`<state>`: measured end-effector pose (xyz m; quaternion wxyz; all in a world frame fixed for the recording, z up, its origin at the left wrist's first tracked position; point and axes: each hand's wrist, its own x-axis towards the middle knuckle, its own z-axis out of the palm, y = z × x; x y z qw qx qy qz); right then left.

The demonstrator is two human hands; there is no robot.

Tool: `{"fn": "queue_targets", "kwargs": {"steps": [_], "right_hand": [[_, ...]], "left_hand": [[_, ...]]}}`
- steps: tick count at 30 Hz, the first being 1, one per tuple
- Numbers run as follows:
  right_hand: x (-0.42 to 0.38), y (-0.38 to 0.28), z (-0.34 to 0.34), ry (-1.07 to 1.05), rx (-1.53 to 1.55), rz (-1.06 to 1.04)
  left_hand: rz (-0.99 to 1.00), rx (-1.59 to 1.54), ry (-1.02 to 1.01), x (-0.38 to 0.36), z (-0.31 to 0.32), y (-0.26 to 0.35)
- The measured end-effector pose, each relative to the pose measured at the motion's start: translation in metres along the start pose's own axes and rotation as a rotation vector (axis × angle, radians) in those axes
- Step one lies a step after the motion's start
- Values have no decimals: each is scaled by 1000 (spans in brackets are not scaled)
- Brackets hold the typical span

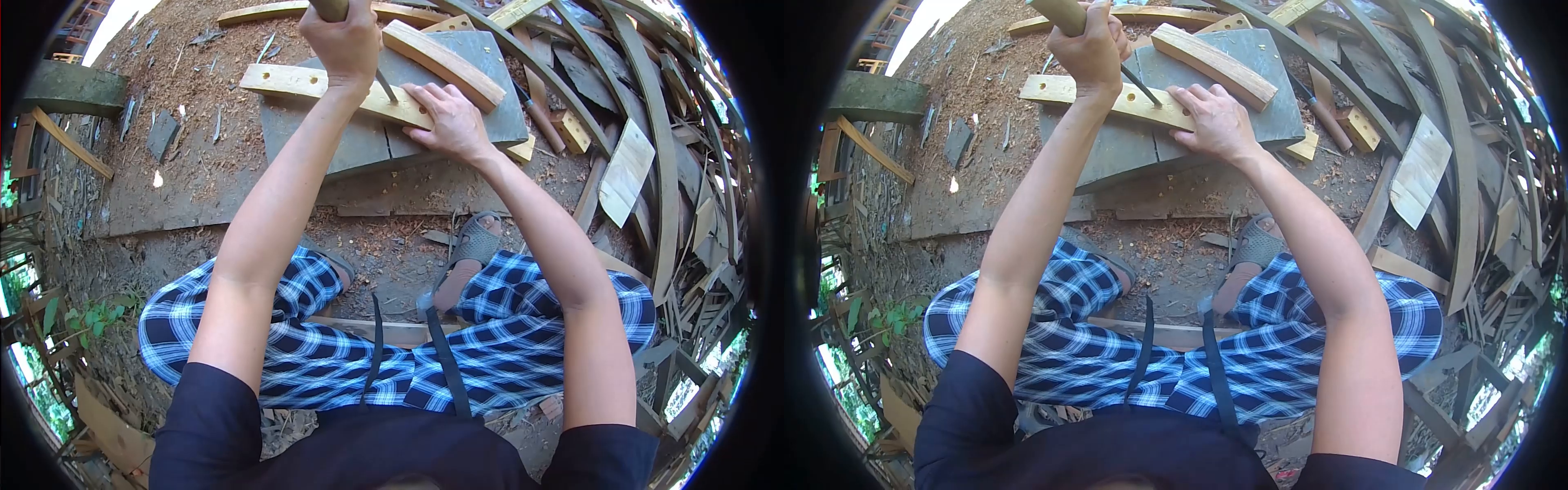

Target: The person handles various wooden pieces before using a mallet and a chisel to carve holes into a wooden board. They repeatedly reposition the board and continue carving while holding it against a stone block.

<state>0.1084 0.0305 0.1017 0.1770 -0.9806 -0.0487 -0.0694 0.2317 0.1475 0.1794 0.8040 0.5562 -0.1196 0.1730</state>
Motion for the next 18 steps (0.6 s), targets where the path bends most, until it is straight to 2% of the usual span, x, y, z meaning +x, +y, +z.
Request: {"fn": "queue_targets", "kwargs": {"steps": [3,7,10,13,18], "right_hand": [[0,0,1,2,-18,4],[0,0,1,-14,-8,10],[-1,3,4,62,-23,-22],[0,1,5,64,-14,-31],[-1,3,5,70,-22,-33]], "left_hand": [[4,-99,-85,-9,4,13],[10,-26,-69,-11,0,10],[-51,-26,-28,-3,-6,4],[-215,-124,23,11,-13,-10],[-274,-164,46,28,-24,-24]]}}
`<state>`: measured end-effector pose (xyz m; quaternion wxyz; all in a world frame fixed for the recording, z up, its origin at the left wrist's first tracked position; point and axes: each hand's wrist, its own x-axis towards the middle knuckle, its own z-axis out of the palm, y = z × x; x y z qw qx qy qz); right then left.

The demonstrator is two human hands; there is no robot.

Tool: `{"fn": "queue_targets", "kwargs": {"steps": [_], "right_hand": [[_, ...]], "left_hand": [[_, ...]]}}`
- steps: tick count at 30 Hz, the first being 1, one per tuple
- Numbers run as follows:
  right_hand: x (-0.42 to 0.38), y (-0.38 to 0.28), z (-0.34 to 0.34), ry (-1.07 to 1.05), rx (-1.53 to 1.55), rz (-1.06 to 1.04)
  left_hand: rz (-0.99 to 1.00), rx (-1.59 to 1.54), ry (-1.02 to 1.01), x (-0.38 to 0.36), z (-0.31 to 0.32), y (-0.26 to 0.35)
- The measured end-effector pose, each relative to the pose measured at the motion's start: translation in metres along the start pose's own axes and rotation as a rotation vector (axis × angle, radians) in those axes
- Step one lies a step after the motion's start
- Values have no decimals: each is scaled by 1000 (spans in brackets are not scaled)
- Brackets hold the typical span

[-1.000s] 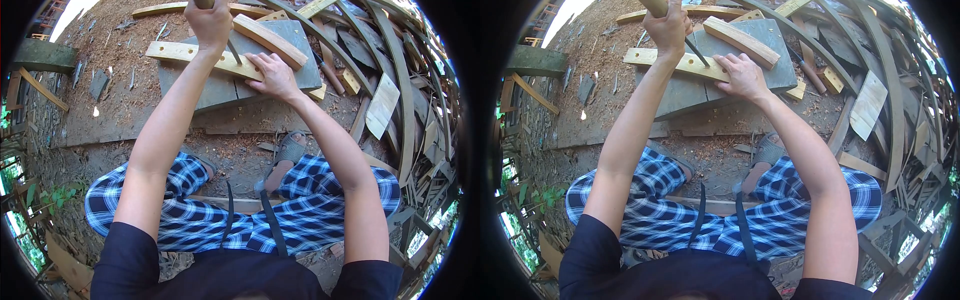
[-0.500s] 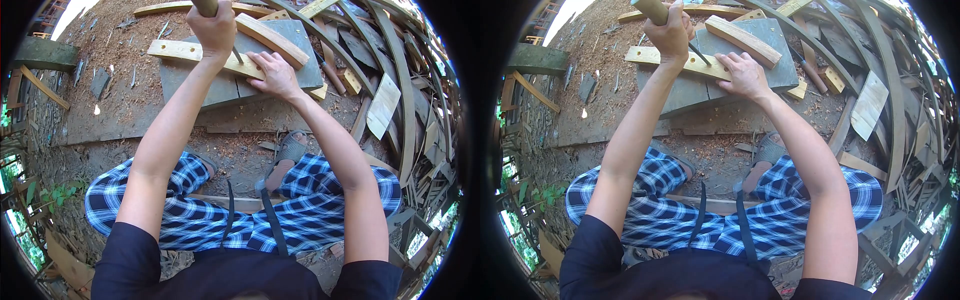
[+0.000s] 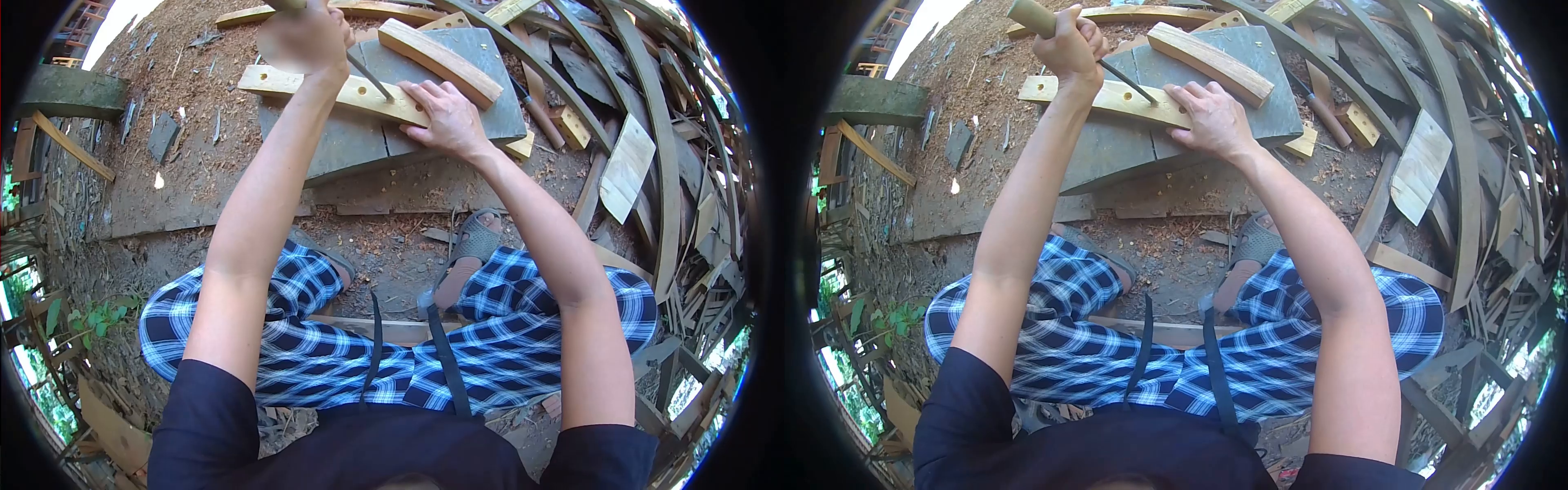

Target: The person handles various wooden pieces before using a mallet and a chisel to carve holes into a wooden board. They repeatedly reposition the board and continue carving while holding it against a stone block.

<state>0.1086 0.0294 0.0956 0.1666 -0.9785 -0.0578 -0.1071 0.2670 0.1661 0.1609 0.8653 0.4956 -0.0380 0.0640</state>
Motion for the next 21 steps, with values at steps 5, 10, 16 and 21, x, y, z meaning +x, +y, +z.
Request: {"fn": "queue_targets", "kwargs": {"steps": [5,10,16,21], "right_hand": [[0,0,0,0,-8,-2],[0,1,2,14,-7,-11],[0,1,2,24,-4,-12],[-1,0,1,17,-1,-6]], "left_hand": [[-13,-46,-9,1,-7,8],[-52,-61,131,-1,-13,12],[-99,-127,263,-8,-17,14],[-66,-108,297,-10,-16,15]]}}
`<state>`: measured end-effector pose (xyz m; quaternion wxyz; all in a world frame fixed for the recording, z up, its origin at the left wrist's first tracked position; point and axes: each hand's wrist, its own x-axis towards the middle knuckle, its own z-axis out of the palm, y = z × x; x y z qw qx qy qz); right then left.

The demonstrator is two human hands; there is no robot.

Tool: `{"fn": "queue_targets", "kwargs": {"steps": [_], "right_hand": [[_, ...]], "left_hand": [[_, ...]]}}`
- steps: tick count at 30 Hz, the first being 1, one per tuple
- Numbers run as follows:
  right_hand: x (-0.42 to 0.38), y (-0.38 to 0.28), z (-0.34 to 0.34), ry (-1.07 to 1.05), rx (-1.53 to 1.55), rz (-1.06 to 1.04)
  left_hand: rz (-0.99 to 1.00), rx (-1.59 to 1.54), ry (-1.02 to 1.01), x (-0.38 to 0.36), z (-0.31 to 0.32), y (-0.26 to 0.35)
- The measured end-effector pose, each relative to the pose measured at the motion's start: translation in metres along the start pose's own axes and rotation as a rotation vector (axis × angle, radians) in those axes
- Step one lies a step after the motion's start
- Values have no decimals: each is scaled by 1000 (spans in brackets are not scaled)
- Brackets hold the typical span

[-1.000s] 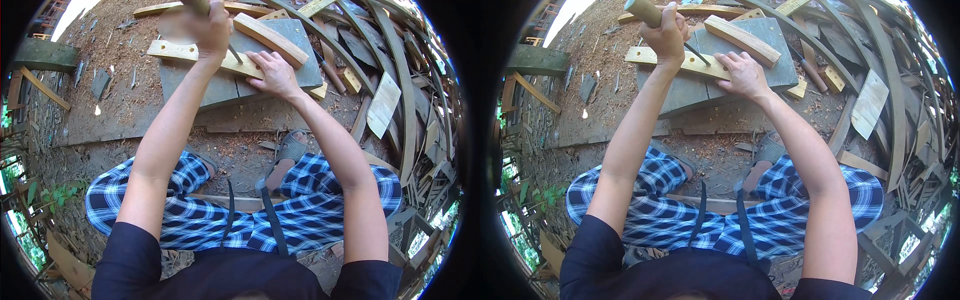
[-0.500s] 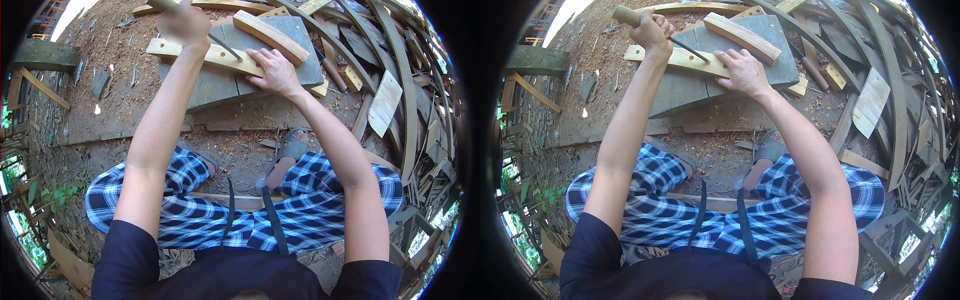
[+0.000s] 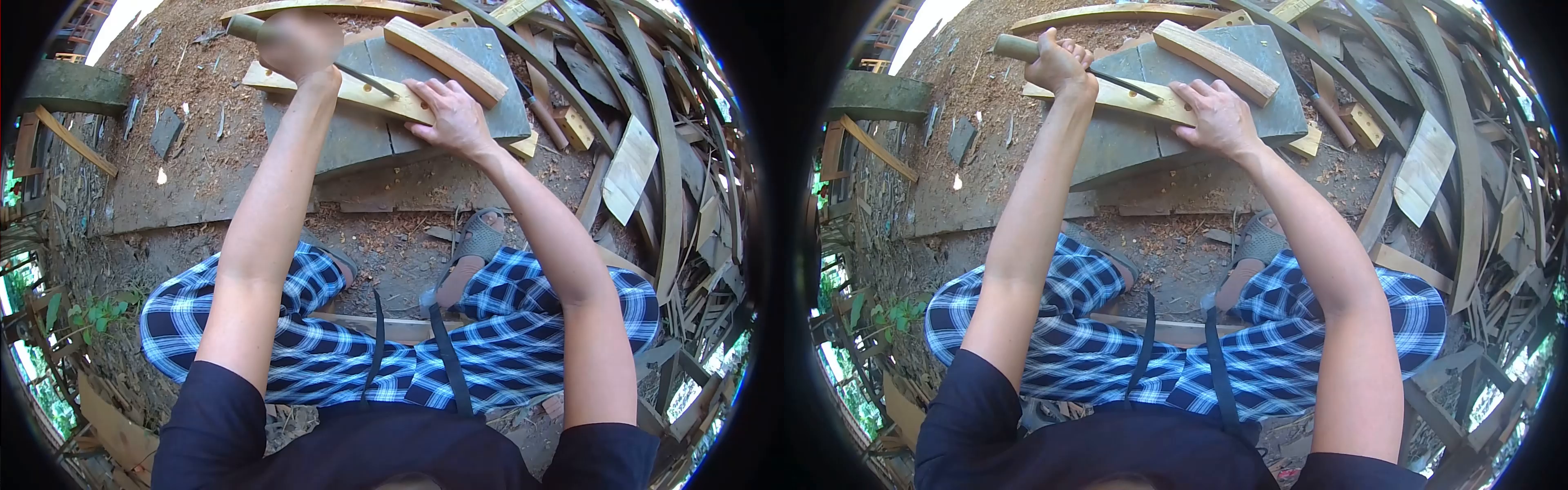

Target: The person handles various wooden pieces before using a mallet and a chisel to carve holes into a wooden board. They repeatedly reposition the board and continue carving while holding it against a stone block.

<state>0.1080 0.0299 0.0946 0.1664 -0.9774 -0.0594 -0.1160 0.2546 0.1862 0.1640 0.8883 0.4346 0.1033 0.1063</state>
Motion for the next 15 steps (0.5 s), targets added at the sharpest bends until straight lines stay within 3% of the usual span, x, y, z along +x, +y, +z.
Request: {"fn": "queue_targets", "kwargs": {"steps": [5,9,11,13,15], "right_hand": [[0,0,0,1,-12,2],[0,-1,0,0,-4,10],[0,-2,-2,-13,2,20],[1,-4,-3,-23,5,25],[0,-3,-2,-17,7,35]], "left_hand": [[144,45,38,-9,14,-2],[257,108,-94,-20,26,-9],[752,460,29,-26,36,-13],[644,484,-24,-34,33,-13],[845,491,-141,-41,33,-15]]}}
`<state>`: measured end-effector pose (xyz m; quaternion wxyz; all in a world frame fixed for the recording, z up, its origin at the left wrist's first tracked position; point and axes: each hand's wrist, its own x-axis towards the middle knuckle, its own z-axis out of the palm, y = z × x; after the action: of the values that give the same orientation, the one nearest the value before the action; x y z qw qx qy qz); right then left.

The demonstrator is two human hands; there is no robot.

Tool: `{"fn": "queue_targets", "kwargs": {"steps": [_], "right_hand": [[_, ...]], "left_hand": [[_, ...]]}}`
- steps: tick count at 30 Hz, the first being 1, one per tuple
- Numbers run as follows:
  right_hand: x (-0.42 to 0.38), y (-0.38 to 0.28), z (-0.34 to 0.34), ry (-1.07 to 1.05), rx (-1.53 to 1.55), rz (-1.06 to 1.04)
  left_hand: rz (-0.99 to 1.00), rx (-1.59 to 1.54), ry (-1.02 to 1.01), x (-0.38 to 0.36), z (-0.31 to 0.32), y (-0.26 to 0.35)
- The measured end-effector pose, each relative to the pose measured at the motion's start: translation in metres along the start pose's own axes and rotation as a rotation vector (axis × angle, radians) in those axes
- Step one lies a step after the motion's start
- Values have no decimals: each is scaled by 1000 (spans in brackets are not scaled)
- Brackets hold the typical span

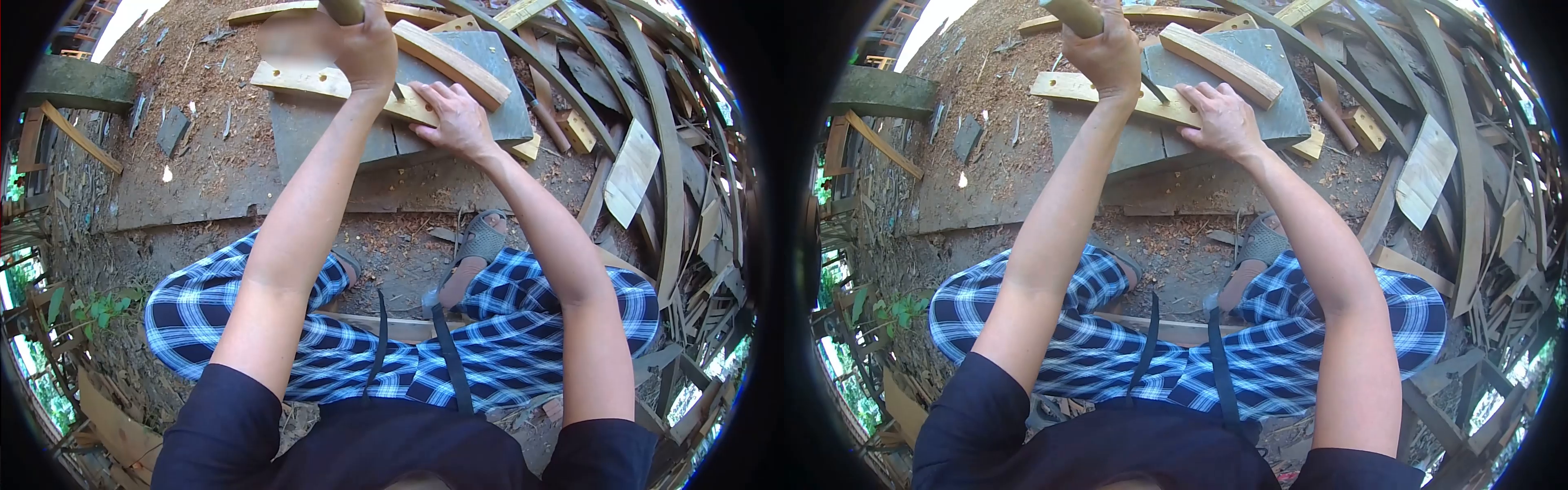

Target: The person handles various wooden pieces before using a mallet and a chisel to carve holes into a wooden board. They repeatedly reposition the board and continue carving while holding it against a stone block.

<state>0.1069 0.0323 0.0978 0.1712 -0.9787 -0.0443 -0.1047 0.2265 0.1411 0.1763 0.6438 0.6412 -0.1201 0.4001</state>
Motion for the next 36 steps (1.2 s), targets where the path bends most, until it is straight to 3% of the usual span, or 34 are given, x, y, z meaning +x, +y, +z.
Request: {"fn": "queue_targets", "kwargs": {"steps": [5,7,8,10,11,12,14,16,20,21,22,24,25,26,28,30,31,32,35,36], "right_hand": [[1,1,-2,-28,-46,-54],[4,2,-10,-39,-141,-163],[6,3,-16,-33,-146,-170],[10,6,-28,240,-252,-65],[15,12,-30,326,-306,82],[16,20,-30,332,-311,68],[16,42,-28,30,-451,290],[17,67,-25,-178,-296,325],[58,61,-80,-309,-128,451],[69,59,-103,-240,164,418],[75,16,-151,-211,454,508],[88,-24,-211,70,562,333],[89,-26,-233,186,684,52],[87,-50,-250,185,680,52],[79,-103,-269,602,482,-151],[66,-69,-241,345,-116,-166],[57,-81,-228,172,-146,-207],[56,-90,-244,-100,92,54],[67,-64,-262,-61,-104,-50],[42,-143,-280,253,86,12]], "left_hand": [[-130,-95,-52,-3,-2,7],[-351,-308,-191,-5,-6,16],[-343,-312,-185,-6,-3,12],[-95,-189,-92,-9,-1,7],[-120,-180,-89,-13,-2,10],[-112,-183,-75,-14,-4,13],[-79,-109,-144,-15,-5,18],[-96,-85,-181,-16,-3,17],[-164,-100,-178,-13,-1,12],[-195,-122,-189,-12,-3,14],[-230,-142,-201,-12,-5,14],[-207,-121,-197,-14,-3,14],[-175,-131,-178,-15,-1,15],[-138,-147,-159,-15,1,17],[-116,-169,-156,-14,4,19],[-127,-117,-184,-15,3,20],[-175,-174,-157,-17,2,23],[-172,-172,-173,-17,-1,22],[-115,-142,-173,-18,0,18],[-105,-126,-186,-16,-1,20]]}}
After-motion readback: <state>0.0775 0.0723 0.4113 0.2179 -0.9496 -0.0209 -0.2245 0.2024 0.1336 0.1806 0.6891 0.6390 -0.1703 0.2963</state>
